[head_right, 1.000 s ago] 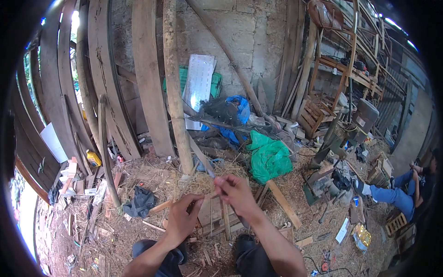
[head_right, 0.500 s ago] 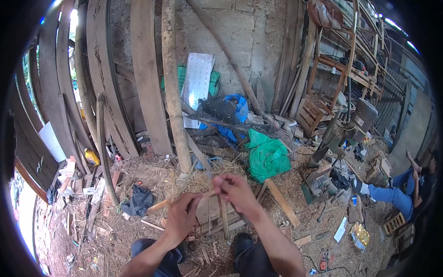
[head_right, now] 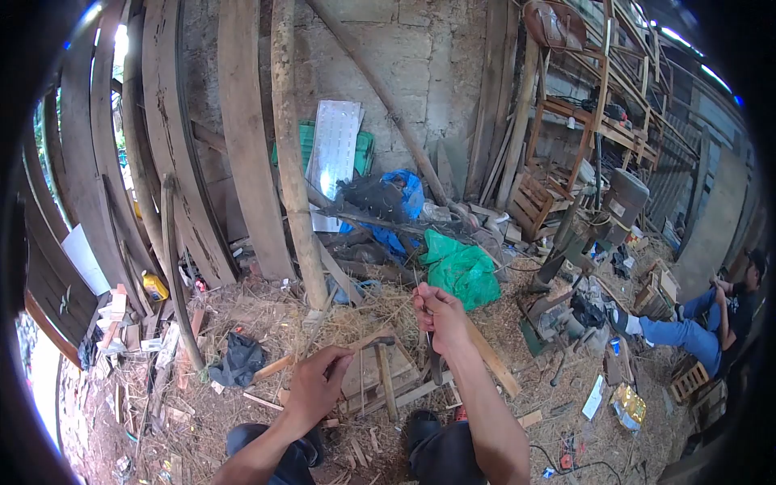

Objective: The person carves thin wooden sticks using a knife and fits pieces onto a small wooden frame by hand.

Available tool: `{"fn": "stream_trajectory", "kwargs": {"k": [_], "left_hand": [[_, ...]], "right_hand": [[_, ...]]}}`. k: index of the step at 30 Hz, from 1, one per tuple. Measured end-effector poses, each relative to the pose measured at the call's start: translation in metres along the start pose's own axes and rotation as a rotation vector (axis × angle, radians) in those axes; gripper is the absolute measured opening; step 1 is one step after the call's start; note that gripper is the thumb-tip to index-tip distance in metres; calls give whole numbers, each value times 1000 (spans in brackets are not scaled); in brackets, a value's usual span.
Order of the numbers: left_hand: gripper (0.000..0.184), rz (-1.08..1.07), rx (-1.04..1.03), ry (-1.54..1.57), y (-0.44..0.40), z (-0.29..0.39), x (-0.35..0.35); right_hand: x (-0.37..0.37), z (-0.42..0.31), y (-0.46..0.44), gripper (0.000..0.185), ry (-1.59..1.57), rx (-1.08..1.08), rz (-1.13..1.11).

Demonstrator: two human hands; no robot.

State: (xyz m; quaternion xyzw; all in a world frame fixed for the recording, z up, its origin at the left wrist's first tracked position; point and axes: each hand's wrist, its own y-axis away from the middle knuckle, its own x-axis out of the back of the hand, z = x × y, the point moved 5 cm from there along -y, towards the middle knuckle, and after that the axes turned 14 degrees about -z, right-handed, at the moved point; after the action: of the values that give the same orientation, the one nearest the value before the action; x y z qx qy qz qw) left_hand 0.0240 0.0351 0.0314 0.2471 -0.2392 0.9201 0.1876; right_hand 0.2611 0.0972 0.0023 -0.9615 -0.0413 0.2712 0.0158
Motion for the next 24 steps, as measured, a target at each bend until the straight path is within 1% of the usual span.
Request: {"fn": "stream_trajectory", "kwargs": {"k": [2, 4, 5, 6, 7, 8, 9, 11, 12, 13, 15, 19, 22, 24], "left_hand": [[11, -48, 6, 27, -2, 2, -3], [11, -39, 9, 19, -2, 6, -4], [11, -37, 11, 13, -2, 8, -4], [11, -37, 8, 13, -1, 10, -1], [11, -51, 55, 39, 0, 10, 4], [11, -65, 101, 66, 0, 8, 8], [11, -62, 94, 67, 0, 5, 10], [11, -69, 180, 94, 0, -10, 9], [11, -52, 182, 123, 0, -14, 9], [11, -59, 188, 122, 0, -16, 8], [12, -53, 157, 95, -2, -15, 8], [12, -83, 164, 130, -2, -14, 3], [13, -102, 160, 104, -1, -5, 0], [12, -90, 121, 89, 0, -6, -4]], "right_hand": [[0, 2, -2, 18, -30, -4, 21], [2, -1, -1, 17, -30, 52, 101], [17, 0, -7, 17, -29, 53, 100], [46, -5, -12, 17, -136, 144, 195], [75, -9, -14, 18, -242, 238, 288], [80, -18, -8, 23, -241, 281, 300], [75, -21, -4, 23, -238, 287, 297], [43, -20, 4, 22, -67, 148, 149], [19, -20, 9, 23, -2, 83, 97], [3, -20, 14, 23, -8, 78, 103], [-30, -15, 16, 24, 118, 17, -129], [-26, -8, 8, 24, 96, 58, -108], [-14, -2, 1, 23, 71, 31, -69], [-6, 0, -2, 21, 88, 23, -16]]}}
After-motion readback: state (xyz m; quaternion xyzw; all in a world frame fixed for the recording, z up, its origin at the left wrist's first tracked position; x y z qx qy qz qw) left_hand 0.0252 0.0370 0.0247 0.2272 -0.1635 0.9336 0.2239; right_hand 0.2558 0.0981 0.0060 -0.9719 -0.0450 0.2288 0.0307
